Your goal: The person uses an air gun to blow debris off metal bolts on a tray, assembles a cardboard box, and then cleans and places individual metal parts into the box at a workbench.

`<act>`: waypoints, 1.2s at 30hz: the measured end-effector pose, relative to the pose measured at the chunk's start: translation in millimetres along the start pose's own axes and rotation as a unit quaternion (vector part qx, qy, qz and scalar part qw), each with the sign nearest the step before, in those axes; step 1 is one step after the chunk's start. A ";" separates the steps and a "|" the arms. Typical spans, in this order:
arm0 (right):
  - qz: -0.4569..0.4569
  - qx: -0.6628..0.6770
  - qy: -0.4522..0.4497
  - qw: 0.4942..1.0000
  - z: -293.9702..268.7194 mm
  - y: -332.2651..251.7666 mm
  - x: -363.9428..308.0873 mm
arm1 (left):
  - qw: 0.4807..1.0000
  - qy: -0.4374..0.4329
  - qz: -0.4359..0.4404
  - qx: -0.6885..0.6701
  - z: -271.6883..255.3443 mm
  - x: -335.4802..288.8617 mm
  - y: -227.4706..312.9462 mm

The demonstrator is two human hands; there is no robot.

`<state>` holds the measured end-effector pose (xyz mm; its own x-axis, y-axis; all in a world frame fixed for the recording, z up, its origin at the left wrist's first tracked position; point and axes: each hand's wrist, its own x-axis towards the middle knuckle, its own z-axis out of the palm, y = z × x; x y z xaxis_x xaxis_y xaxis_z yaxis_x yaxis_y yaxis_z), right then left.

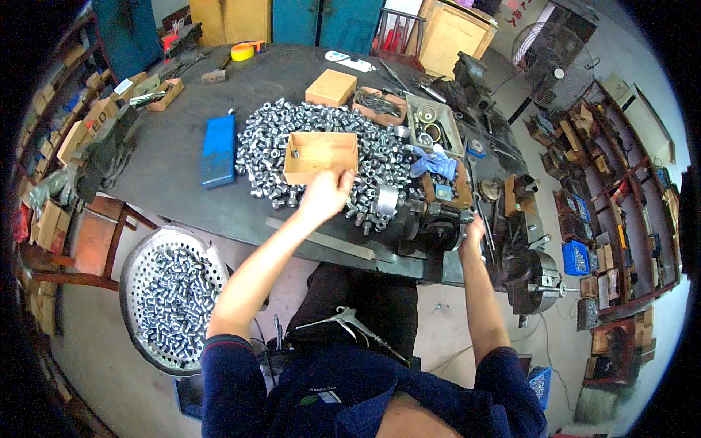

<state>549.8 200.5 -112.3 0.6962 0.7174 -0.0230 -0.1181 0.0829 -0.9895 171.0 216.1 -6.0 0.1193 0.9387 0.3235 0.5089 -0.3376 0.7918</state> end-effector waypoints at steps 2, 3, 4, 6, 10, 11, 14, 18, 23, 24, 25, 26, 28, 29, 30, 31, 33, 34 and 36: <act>-0.066 -0.027 -0.043 0.996 14.8 -21.0 17.9 | 0.989 0.058 0.044 0.132 -10.1 18.1 -7.9; -0.096 0.035 -0.057 0.993 13.1 -24.1 31.1 | 0.980 0.061 0.061 0.179 -10.4 29.4 -12.5; -0.033 0.068 -0.053 0.996 32.3 -47.2 15.5 | 0.971 0.037 0.027 0.236 -19.6 36.1 -17.9; -0.026 0.157 -0.077 0.984 27.9 -79.8 0.3 | 0.953 -0.006 0.027 0.303 -23.3 50.8 -16.8; -0.056 0.215 -0.101 0.970 9.6 -108.7 -42.1 | 0.933 -0.022 0.096 0.346 -33.7 64.3 -37.7; -0.066 0.207 -0.110 0.970 0.5 -108.9 -54.2 | 0.932 -0.021 0.106 0.347 -34.8 62.5 -47.2; -0.075 0.224 -0.144 0.961 -35.4 -93.5 -75.4 | 0.950 0.043 0.104 0.291 -56.4 40.9 -27.3; -0.013 0.227 -0.186 0.956 -60.3 -54.4 -94.1 | 0.954 -0.004 0.005 0.298 -132.4 -37.9 -23.9; 0.057 0.224 -0.146 0.962 -50.7 -17.2 -71.4 | 0.912 -0.041 -0.166 0.374 -206.6 -171.7 -88.3; 0.053 0.206 -0.144 0.966 -54.5 -14.5 -67.3 | 0.889 -0.075 -0.172 0.418 -209.2 -192.4 -105.3; 0.047 0.189 -0.140 0.971 -61.8 -11.2 -61.9 | 0.888 -0.068 -0.155 0.428 -205.7 -210.5 -121.5; 0.055 0.200 -0.157 0.966 -67.8 -3.2 -51.1 | 0.886 -0.076 -0.182 0.419 -199.7 -224.2 -131.1; 0.054 0.191 -0.151 0.968 -62.1 -3.5 -51.0 | 0.875 -0.072 -0.230 0.421 -184.9 -241.9 -151.0; 0.052 0.187 -0.146 0.970 -59.0 -5.6 -52.0 | 0.865 -0.058 -0.249 0.431 -175.3 -244.2 -157.7; 0.055 0.191 -0.152 0.968 -59.4 -4.1 -50.1 | 0.851 -0.044 -0.252 0.459 -168.3 -246.6 -163.3; 0.058 0.195 -0.158 0.966 -59.7 -2.4 -48.4 | 0.850 -0.054 -0.263 0.454 -168.3 -245.9 -165.5; 0.054 0.200 -0.171 0.963 -65.2 -2.2 -46.1 | 0.847 -0.074 -0.285 0.443 -171.5 -237.4 -171.2; 0.050 0.203 -0.177 0.962 -66.3 -3.6 -48.1 | 0.859 -0.072 -0.286 0.418 -175.3 -230.3 -162.4; 0.051 0.208 -0.187 0.959 -64.8 -3.3 -50.7 | 0.865 -0.053 -0.290 0.406 -174.6 -228.9 -161.7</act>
<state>560.8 119.1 -117.1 0.3737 0.9275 0.0131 -0.4977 0.2124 -0.8410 -87.4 43.6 -117.7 -0.3008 0.9494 -0.0902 0.9353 0.3122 0.1664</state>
